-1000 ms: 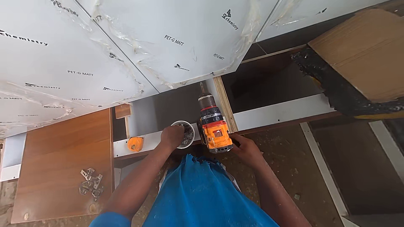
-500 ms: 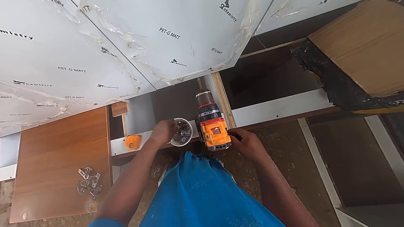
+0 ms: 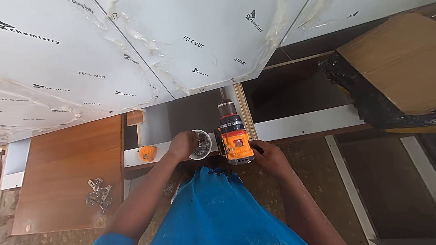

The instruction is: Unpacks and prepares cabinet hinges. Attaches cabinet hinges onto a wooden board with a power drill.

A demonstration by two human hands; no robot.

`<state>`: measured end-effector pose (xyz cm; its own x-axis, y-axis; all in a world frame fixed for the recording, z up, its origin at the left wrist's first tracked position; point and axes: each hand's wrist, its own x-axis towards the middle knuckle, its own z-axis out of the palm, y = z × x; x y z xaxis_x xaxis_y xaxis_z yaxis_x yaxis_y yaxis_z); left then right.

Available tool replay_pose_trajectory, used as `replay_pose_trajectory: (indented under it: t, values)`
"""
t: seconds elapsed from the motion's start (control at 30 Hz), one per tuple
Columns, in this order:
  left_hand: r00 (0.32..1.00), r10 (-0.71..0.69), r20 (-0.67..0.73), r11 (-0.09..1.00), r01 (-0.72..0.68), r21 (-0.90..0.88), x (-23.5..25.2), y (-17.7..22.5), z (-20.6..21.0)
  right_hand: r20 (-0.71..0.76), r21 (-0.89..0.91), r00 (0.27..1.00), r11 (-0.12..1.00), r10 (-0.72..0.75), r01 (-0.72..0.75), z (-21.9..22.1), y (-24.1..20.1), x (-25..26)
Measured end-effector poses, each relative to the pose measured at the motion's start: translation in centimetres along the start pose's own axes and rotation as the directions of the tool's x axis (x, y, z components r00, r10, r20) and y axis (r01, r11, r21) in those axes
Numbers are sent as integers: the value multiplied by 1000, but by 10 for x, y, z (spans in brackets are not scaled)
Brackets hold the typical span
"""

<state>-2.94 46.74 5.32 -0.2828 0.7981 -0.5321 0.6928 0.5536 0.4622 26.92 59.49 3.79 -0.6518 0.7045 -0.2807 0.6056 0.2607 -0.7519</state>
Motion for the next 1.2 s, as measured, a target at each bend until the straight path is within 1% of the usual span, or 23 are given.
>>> replay_pose_trajectory:
  t: [0.03,0.07,0.1,0.17,0.33,0.47,0.63,0.8,0.9,0.97,1.0,1.03,1.07,1.1,1.13,1.17,1.2]
  values:
    - [999,0,44,989,-6,151,1,5,1,-1,1,1000,1000,1,-1,-1,0,0]
    - [996,-18,90,965,-6,264,3,10,3,-3,2,1000,1000,-1,1,-1,0,-1]
    - [991,-45,125,938,-1,347,5,13,6,-8,2,1000,1000,-3,3,-2,1,-2]
    - [984,-90,152,903,16,429,9,17,11,-24,7,1000,1000,-6,6,-2,2,-4]
    - [987,-134,92,889,78,452,10,24,28,-28,22,999,999,-25,26,3,6,-14]
    - [987,-141,79,900,94,426,4,26,28,-38,28,998,998,-60,61,5,-5,-13]
    - [968,-162,189,888,60,455,4,23,19,-36,16,997,998,-63,64,-1,-6,-7]
    - [961,-168,218,868,39,496,7,31,20,-46,25,996,997,-71,72,-1,-2,0]
    - [962,-135,239,873,1,487,7,31,20,-40,32,995,995,-94,96,2,-4,-1]
    - [967,-117,227,908,12,418,6,23,16,-53,36,993,993,-107,109,3,-4,-2]
    - [973,-105,204,938,29,346,6,18,12,-66,38,992,993,-111,114,3,-3,-2]
    - [981,-88,170,972,48,229,3,12,7,-78,41,991,993,-107,110,3,-1,-3]
    - [989,-64,131,996,56,70,-2,3,4,-87,48,992,994,-93,98,2,1,-5]
    - [994,-48,97,992,59,-110,-8,-6,0,-95,55,992,995,-79,84,1,3,-8]
    - [997,-43,69,951,62,-304,-15,-15,-2,-107,59,992,995,-68,75,1,5,-10]
    - [999,-36,39,834,52,-549,-22,-26,3,-117,58,991,996,-61,68,1,7,-12]
    - [999,-12,32,615,33,-788,-28,-35,11,-123,55,991,997,-56,63,1,10,-13]
